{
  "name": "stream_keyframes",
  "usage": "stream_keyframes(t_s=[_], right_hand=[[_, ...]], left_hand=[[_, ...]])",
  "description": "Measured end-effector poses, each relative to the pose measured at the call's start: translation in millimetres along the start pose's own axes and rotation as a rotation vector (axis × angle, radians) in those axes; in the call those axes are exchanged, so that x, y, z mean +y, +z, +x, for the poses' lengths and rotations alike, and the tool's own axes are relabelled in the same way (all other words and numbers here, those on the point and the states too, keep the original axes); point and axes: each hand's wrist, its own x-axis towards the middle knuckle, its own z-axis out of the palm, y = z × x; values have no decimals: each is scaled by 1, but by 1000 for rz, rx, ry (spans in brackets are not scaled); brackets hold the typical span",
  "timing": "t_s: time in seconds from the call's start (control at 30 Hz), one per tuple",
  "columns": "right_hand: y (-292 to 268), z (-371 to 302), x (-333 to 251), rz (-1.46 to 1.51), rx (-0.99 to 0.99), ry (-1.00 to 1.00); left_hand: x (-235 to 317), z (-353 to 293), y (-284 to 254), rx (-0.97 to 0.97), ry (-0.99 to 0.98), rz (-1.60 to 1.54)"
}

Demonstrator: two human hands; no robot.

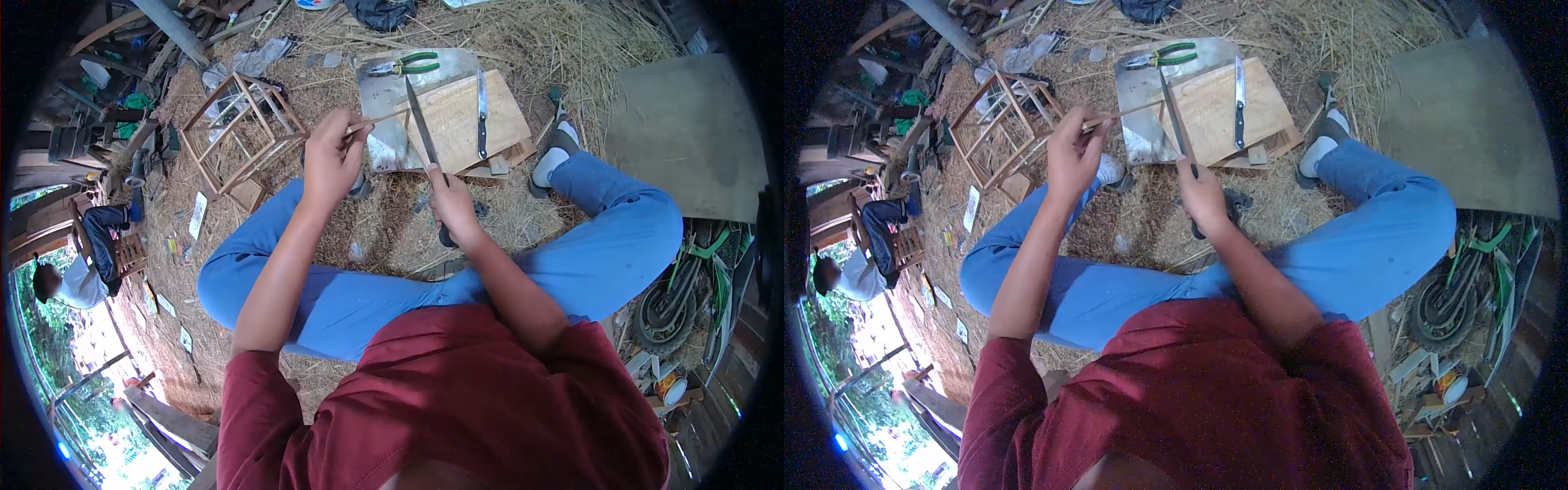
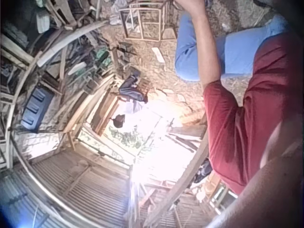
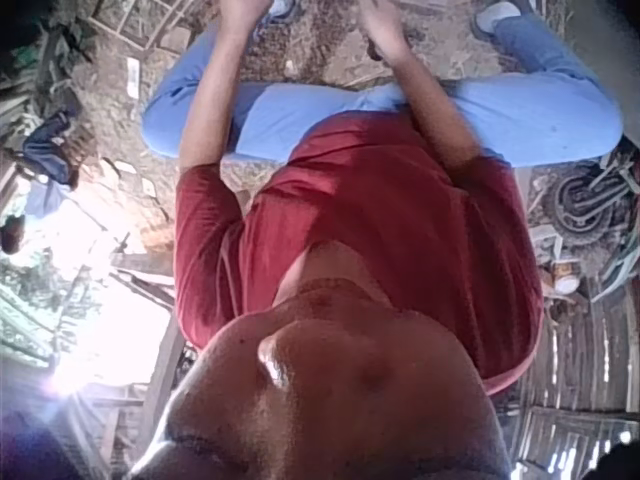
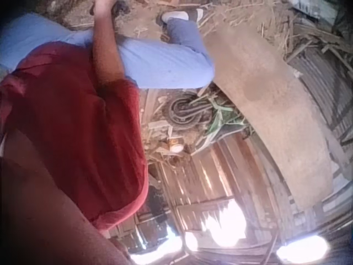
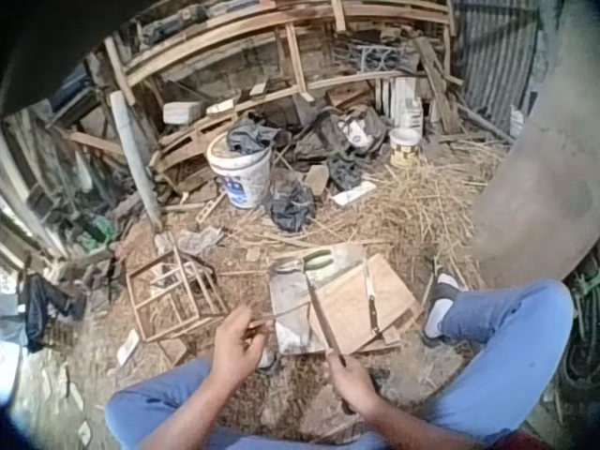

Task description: The person constructs a small wooden frame by hand, inserting thin wooden rods into the structure and using a knife to shave down additional wooden sticks.

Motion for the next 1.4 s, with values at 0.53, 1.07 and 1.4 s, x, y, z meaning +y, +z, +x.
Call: stream_keyframes(t_s=[0.53, 1.07, 1.4], right_hand=[[-9, 22, 13, -363, 229, -363], [-11, 71, -11, -926, 371, -545], [13, 48, -64, -727, 287, -1036]], left_hand=[[-112, -44, 53, 256, -942, -943], [-60, 5, 11, -116, -305, -39], [62, -49, -178, 405, -88, 28]])
